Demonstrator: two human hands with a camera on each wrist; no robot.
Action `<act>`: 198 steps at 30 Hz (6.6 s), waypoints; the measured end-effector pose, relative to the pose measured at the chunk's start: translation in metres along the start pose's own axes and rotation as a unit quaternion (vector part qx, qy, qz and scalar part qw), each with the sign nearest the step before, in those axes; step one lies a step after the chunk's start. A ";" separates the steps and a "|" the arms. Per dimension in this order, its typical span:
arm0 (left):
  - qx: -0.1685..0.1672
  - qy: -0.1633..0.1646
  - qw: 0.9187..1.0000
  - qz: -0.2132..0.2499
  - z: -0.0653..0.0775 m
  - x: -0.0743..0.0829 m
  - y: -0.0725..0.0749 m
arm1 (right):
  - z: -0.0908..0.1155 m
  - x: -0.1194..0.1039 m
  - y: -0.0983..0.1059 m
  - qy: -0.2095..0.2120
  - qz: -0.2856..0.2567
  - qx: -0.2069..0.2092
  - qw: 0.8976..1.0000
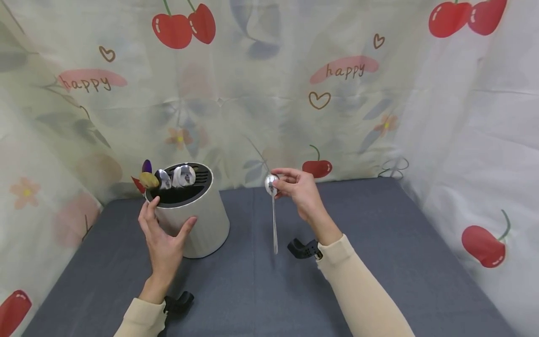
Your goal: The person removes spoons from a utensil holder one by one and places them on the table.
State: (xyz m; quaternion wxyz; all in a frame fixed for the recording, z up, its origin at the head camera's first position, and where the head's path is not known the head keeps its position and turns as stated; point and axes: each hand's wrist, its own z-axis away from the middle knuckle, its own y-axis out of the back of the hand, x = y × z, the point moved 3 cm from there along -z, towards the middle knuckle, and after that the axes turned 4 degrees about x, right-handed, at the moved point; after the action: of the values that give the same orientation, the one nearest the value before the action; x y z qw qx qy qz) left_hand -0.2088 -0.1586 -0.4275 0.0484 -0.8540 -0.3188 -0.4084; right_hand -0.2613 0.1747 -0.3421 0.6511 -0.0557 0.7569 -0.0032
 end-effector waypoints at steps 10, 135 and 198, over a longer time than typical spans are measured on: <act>0.000 0.001 1.000 -0.004 0.000 0.001 0.001 | -0.001 0.031 -0.003 -0.031 -0.017 0.016 0.999; -0.004 0.014 1.000 -0.010 0.001 0.001 0.001 | 0.001 0.010 -0.033 0.039 0.020 -0.055 0.998; 0.006 -0.020 1.000 -0.015 0.001 0.002 0.001 | -0.040 -0.029 -0.165 0.066 0.071 -0.165 0.981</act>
State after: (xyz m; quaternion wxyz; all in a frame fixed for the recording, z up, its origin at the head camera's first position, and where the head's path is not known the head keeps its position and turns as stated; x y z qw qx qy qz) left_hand -0.2070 -0.1579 -0.4267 0.0412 -0.8567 -0.3348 -0.3901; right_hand -0.2836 0.0109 -0.2950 0.5805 -0.1083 0.7901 0.1646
